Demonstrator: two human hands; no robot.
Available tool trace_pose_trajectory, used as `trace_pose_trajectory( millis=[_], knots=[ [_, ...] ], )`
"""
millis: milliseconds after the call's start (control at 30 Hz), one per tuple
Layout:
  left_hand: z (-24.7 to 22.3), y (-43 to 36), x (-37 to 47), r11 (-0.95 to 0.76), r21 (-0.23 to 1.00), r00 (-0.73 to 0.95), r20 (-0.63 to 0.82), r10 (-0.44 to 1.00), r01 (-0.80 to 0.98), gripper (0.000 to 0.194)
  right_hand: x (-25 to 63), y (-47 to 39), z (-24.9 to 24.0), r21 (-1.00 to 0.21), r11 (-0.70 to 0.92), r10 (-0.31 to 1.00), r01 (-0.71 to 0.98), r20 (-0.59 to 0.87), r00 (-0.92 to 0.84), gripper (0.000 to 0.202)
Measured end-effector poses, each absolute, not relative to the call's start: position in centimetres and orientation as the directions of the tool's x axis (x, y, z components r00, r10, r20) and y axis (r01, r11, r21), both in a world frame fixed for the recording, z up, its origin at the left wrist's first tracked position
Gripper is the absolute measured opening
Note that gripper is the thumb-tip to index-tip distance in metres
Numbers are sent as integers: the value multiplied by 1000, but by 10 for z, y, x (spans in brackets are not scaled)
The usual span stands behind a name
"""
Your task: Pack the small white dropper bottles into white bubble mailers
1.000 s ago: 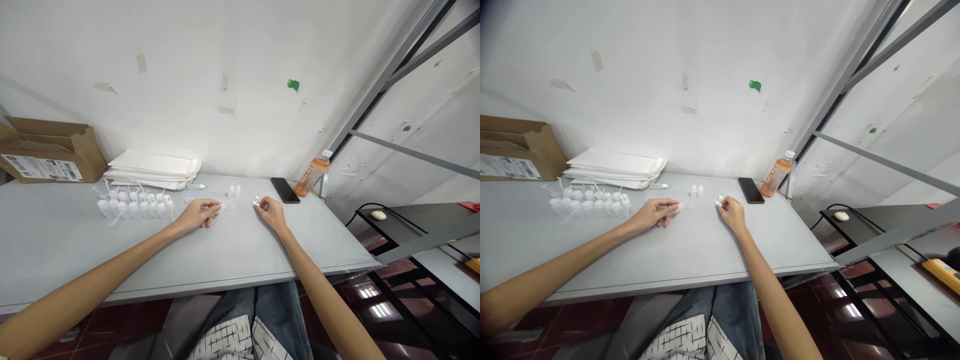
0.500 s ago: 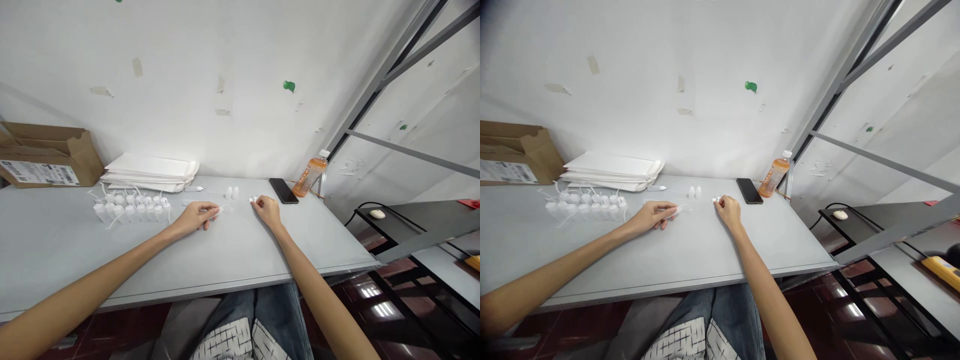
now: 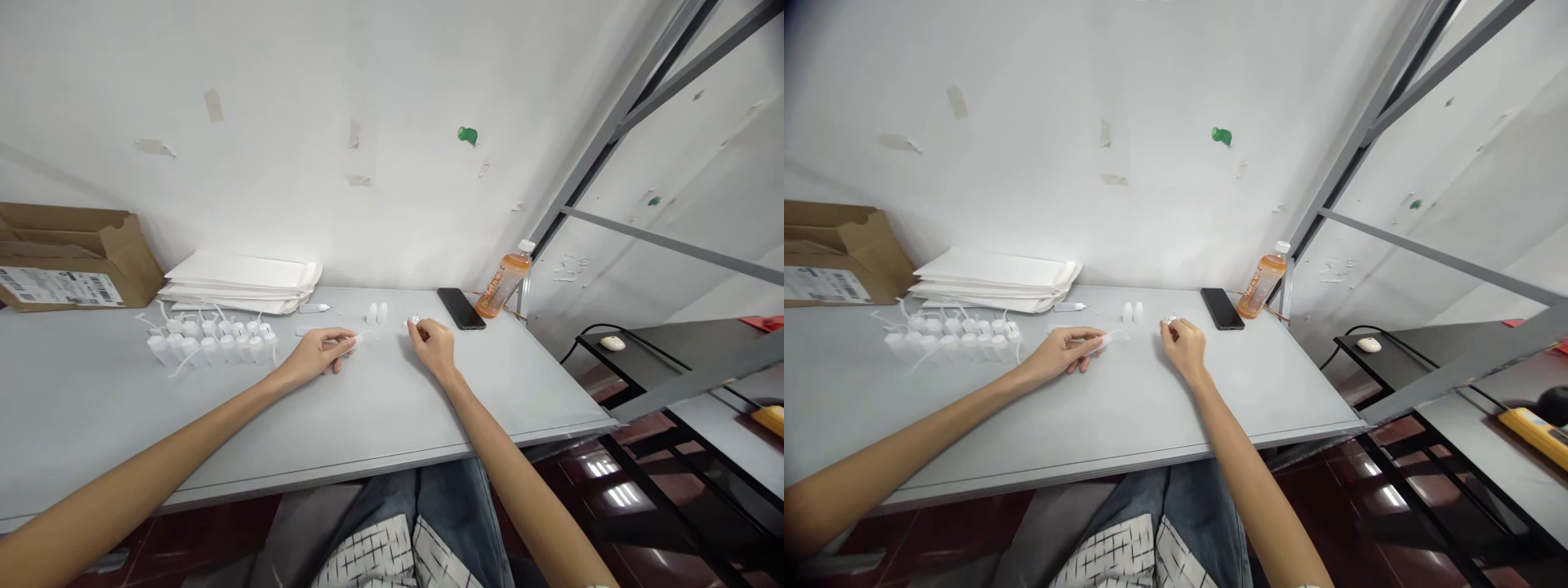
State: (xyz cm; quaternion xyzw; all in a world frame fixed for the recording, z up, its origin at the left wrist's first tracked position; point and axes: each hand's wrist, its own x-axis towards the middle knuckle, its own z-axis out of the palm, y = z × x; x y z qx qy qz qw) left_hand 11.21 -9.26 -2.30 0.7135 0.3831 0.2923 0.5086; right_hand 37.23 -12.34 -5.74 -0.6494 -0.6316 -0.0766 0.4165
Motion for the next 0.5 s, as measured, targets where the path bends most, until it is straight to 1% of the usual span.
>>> trace_pose_trajectory(
  millis=[67,267,367,500],
  knots=[
    [-21,-94,112,-205,941,533,32,845,268,54,358,-126,-55,-462,201,751,864,639,167,39],
    [-23,-93,113,-298,899,531,91,842,320,54,312,-127,-53,-501,337,816,797,578,18,26],
    [-27,-91,112,-337,886,530,128,838,319,54,300,-127,-53,-511,350,835,785,550,-14,26],
    [-32,-89,112,-375,870,520,169,837,320,55,298,-129,-52,-557,329,854,762,520,12,28]
  ],
)
